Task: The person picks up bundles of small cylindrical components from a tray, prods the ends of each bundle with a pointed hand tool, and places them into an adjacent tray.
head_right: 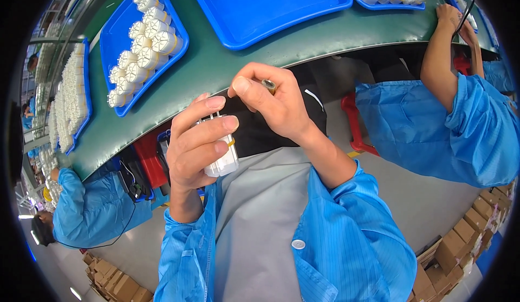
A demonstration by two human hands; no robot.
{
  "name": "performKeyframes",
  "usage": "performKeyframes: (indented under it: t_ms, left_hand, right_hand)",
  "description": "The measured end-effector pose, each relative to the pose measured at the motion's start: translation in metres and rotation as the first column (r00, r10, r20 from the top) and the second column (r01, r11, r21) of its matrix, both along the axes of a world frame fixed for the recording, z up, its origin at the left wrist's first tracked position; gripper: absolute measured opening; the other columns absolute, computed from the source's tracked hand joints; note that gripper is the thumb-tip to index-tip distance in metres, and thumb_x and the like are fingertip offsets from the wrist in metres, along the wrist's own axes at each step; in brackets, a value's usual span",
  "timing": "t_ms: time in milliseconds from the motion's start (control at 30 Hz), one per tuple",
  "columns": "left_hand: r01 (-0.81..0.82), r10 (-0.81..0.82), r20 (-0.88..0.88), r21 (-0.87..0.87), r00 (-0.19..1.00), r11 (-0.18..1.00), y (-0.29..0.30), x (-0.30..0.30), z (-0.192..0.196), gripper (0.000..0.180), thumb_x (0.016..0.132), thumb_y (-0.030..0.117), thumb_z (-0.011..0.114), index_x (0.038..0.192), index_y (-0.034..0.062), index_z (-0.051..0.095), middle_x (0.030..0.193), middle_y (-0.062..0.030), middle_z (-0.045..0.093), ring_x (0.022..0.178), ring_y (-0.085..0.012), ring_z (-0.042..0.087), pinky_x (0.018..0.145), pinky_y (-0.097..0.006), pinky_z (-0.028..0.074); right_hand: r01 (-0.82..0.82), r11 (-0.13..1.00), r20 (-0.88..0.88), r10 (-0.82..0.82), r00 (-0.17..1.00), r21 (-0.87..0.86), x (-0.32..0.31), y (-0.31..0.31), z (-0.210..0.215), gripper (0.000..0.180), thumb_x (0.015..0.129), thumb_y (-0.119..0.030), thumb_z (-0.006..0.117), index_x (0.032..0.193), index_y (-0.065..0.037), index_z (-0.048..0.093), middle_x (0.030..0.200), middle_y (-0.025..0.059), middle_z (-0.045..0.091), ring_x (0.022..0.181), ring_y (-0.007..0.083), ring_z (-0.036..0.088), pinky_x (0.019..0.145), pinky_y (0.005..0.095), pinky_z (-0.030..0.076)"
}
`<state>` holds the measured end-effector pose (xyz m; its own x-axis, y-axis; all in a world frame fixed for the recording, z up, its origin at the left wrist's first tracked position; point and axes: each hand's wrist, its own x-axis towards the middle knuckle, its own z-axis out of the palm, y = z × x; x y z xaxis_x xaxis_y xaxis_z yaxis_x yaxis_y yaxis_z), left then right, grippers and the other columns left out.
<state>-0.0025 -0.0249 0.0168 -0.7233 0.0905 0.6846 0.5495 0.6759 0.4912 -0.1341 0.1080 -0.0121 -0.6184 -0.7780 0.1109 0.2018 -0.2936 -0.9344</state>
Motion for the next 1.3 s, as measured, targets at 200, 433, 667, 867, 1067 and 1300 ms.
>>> performKeyframes:
  t_ms: [200,433,667,867,1067,1300]
  left_hand:
    - [-0.129,0.125,-0.093,-0.046,0.988,0.991,0.0,-0.005,-0.001,0.037,0.066,-0.004,0.071,0.1,0.0045,0.061,0.106,-0.0107,0.066,0.105,-0.0329,0.061,0.091,-0.049,0.054]
    - [-0.249,0.244,0.056,0.113,0.968,0.962,0.006,-0.003,-0.014,0.052,0.051,-0.012,0.067,0.1,0.0037,0.059,0.096,-0.0138,0.06,0.083,-0.0312,0.063,0.069,-0.039,0.054]
    - [-0.397,0.389,0.15,0.022,0.909,0.918,0.022,0.0,-0.006,0.065,0.052,-0.013,0.071,0.115,0.0043,0.063,0.102,-0.0127,0.051,0.083,-0.0261,0.057,0.065,-0.034,0.049]
    - [-0.389,0.377,0.132,0.083,0.917,0.917,0.025,-0.003,-0.008,0.062,0.053,-0.014,0.07,0.113,0.0027,0.063,0.101,-0.0127,0.055,0.083,-0.0271,0.059,0.066,-0.034,0.049]
    - [-0.381,0.364,0.143,0.116,0.92,0.917,0.024,-0.003,-0.009,0.061,0.053,-0.014,0.07,0.111,0.0019,0.063,0.1,-0.0129,0.058,0.085,-0.0292,0.059,0.067,-0.036,0.049]
    - [-0.422,0.414,0.09,0.115,0.906,0.899,0.025,-0.005,-0.017,0.06,0.05,-0.014,0.07,0.108,0.0013,0.063,0.097,-0.0131,0.057,0.081,-0.029,0.057,0.064,-0.035,0.047]
  right_hand:
    - [0.022,0.995,-0.018,-0.024,1.0,-0.094,-0.002,0.005,-0.009,0.032,0.096,-0.026,0.058,0.077,-0.001,0.059,0.064,0.0002,0.051,0.058,0.006,0.043,0.052,0.0235,0.031]
    - [0.093,0.798,0.162,0.006,0.987,-0.596,0.004,0.025,0.034,0.055,0.099,-0.049,0.044,0.059,-0.013,0.032,0.055,-0.001,0.036,0.051,0.0146,0.03,0.05,0.0303,0.024]
    - [0.132,0.695,0.091,-0.096,0.991,-0.706,0.028,0.018,0.052,0.06,0.098,-0.057,0.044,0.056,-0.017,0.029,0.049,-0.0044,0.034,0.042,0.0104,0.028,0.045,0.0276,0.025]
    - [0.116,0.667,0.051,-0.116,0.992,-0.736,0.034,0.01,0.048,0.06,0.098,-0.059,0.041,0.058,-0.016,0.03,0.051,-0.0039,0.034,0.042,0.011,0.03,0.046,0.0274,0.026]
    - [0.121,0.67,0.026,-0.15,0.988,-0.732,0.036,0.003,0.045,0.06,0.099,-0.059,0.038,0.059,-0.016,0.03,0.052,-0.0037,0.035,0.043,0.0111,0.03,0.046,0.0273,0.027]
    - [0.147,0.653,-0.041,-0.262,0.964,-0.743,0.041,-0.001,0.039,0.059,0.102,-0.049,0.039,0.058,-0.011,0.031,0.05,0.0006,0.038,0.04,0.0146,0.031,0.039,0.0295,0.025]
